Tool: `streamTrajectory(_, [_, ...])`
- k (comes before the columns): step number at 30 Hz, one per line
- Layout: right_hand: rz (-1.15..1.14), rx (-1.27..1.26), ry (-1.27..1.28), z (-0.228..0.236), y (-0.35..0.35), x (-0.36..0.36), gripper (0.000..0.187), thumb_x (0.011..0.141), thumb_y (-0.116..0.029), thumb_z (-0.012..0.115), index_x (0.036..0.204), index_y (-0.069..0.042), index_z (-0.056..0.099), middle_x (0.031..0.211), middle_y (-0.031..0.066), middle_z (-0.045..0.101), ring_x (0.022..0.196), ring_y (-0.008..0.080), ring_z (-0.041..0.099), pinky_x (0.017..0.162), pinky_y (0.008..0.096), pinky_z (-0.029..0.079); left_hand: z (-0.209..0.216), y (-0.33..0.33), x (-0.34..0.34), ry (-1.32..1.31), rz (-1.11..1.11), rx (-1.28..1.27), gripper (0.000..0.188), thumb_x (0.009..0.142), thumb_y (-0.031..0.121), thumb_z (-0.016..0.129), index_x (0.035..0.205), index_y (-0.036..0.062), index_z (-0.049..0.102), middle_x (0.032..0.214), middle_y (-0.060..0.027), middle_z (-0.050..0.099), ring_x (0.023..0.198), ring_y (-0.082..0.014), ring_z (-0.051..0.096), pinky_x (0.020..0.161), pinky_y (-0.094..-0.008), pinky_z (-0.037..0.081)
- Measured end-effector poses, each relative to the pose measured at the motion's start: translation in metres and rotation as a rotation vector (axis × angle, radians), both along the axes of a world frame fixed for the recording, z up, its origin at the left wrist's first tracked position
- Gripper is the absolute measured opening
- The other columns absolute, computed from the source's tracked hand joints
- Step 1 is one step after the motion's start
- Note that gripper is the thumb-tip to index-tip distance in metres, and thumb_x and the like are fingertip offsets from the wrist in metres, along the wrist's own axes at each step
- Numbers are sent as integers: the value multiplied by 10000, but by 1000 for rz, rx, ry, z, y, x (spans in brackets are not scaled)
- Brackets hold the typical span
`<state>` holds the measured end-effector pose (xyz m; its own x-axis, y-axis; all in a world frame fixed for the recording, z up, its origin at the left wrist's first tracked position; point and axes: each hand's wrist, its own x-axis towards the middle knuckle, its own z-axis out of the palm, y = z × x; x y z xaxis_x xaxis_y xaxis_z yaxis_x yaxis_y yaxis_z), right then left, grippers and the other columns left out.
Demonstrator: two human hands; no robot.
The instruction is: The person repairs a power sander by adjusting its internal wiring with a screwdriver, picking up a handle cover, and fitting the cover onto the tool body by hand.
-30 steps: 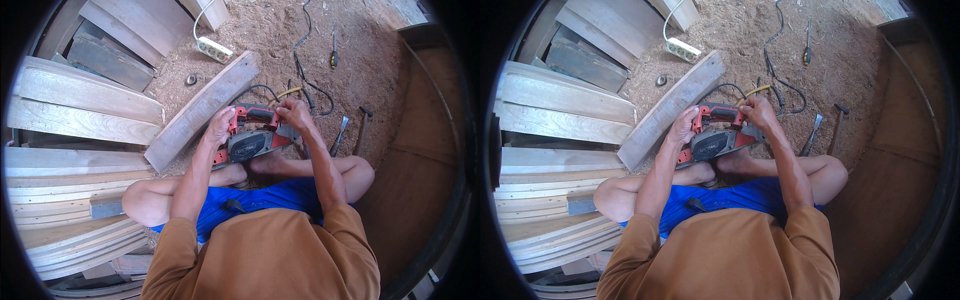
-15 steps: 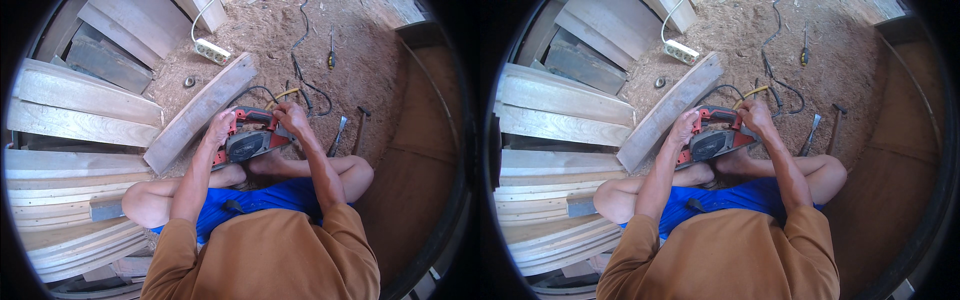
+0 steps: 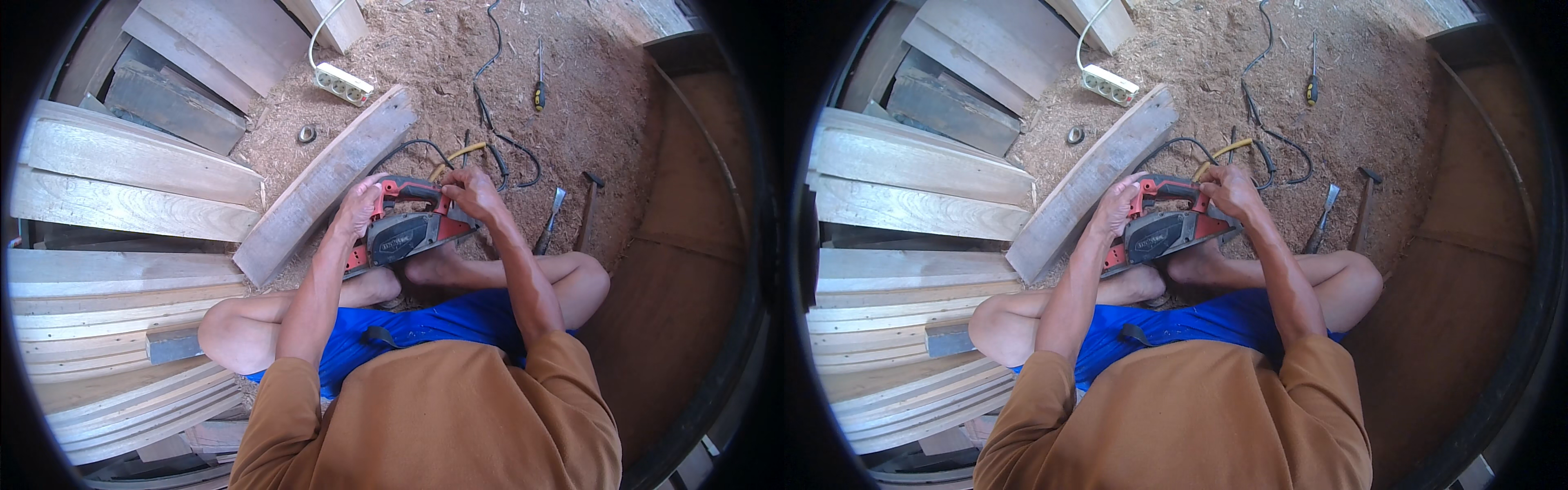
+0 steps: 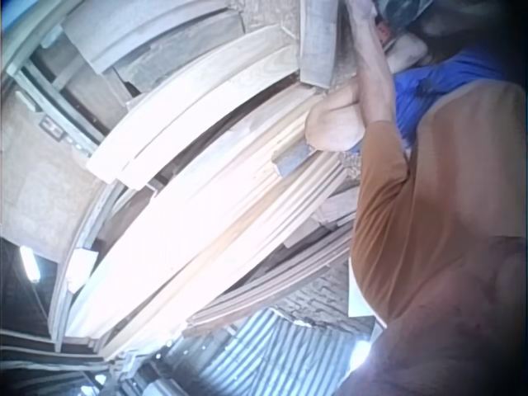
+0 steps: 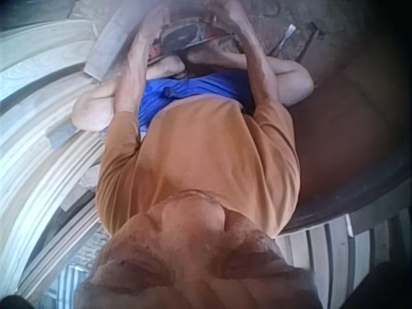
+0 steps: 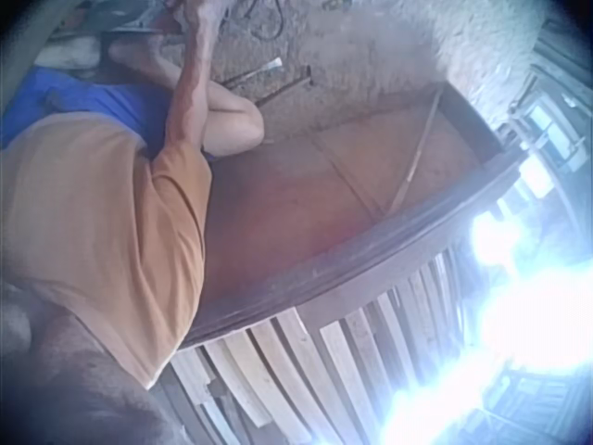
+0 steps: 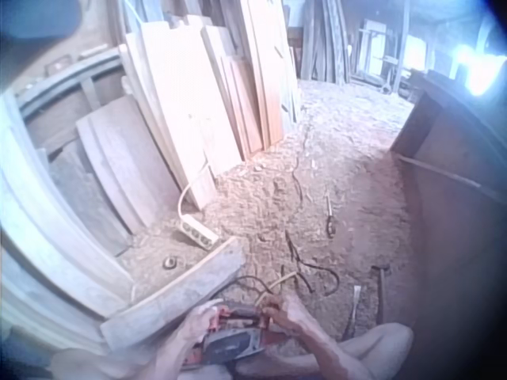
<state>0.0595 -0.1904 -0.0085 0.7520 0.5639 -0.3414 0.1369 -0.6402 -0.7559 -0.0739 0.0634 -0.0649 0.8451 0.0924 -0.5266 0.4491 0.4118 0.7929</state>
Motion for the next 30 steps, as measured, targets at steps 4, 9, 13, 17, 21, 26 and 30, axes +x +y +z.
streamTrajectory(4, [-17,43,22,0,-1,-3,246,859,-189,726,1013,-6,785,810,174,744,808,305,724,783,436,547,-3,4,-1,-22,-33,-6,484,1052,205,549,1500,23,528,1197,-79,707,924,-119,669,740,-280,593])
streamTrajectory(9, [-19,7,-15,-5,-8,-5,269,860,-209,748,1031,-4,779,889,202,759,873,337,737,816,457,549,-4,2,1,-22,-40,6,460,1054,167,522,1478,-9,528,1219,-103,705,1042,-133,679,808,-330,617])
streamTrajectory(13, [-87,-84,-157,-6,-13,-11,297,875,-232,753,1080,-20,776,969,238,761,969,370,743,863,465,553,2,-6,2,-3,15,-9,463,1039,190,533,1461,0,559,1182,-66,706,938,-109,636,747,-290,542])
streamTrajectory(17, [-73,-141,37,2,-15,-15,300,884,-227,751,1099,-18,770,944,234,758,963,361,742,869,456,556,-2,2,-1,-6,0,10,452,1042,182,525,1458,9,559,1179,-68,704,941,-112,645,745,-290,552])
streamTrajectory(21, [-175,66,253,-18,-24,-21,276,902,-202,758,1096,-7,762,913,170,769,873,256,735,803,409,566,-2,0,3,16,-23,5,461,1040,176,519,1471,14,544,1181,-72,701,942,-107,644,758,-289,555])
streamTrajectory(26, [-243,135,316,-29,-23,-24,258,911,-164,767,1117,-11,756,897,118,772,812,173,716,737,371,569,-4,0,2,7,-32,33,469,1036,178,520,1477,18,528,1207,-89,705,948,-118,682,741,-272,597])
streamTrajectory(30, [-201,159,340,-24,-21,-25,236,943,-117,724,1143,7,720,910,66,747,807,119,684,703,299,552,-3,4,-1,6,-42,56,462,1034,185,514,1466,25,535,1214,-91,705,957,-122,681,757,-280,602])
